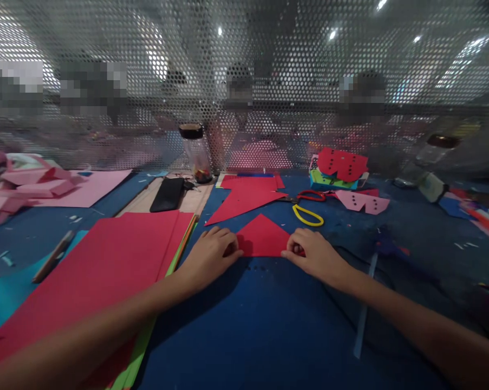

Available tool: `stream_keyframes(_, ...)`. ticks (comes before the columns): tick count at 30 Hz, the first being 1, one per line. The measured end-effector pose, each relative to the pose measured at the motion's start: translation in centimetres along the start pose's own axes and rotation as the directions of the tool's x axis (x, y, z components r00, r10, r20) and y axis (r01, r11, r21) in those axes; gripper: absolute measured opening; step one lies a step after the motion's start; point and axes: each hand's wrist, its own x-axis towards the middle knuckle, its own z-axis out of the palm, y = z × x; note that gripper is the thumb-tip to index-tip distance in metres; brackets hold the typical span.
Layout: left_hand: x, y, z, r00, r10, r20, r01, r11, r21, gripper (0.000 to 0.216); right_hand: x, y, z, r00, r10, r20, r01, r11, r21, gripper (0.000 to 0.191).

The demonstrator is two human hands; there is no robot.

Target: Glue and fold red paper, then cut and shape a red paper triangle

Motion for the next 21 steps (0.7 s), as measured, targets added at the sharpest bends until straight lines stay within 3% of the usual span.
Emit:
stream_keyframes(5,0.0,-0.1,0.1,1.000,-0.026,0.012,0.026,1.000,-0.013,0.011,-0.1,0.0,0.0,1.000,0.008,-0.011,-0.008,1.000,-0.020,0.023)
stream_keyframes(8,0.0,0.1,0.3,0.999,0.048,-0.006,-0.048,0.998,0.028,0.007,0.0,-0.1,-0.1,1.000,0.016,-0.011,-0.017,0.999,-0.037,0.023)
stream_keyframes(14,-0.5,0.2,1.3,0.953,0.304,0.007,-0.304,0.952,0.030,0.032,0.1,-0.1,0.0,1.000,0.014,-0.007,-0.014,0.999,-0.029,0.027)
stream_keyframes(21,-0.9,0.1,1.9,0.926,0.377,0.028,-0.377,0.918,0.119,0.040,0.1,-0.4,-0.3,0.999,0.032,0.010,-0.031,0.999,-0.030,0.026)
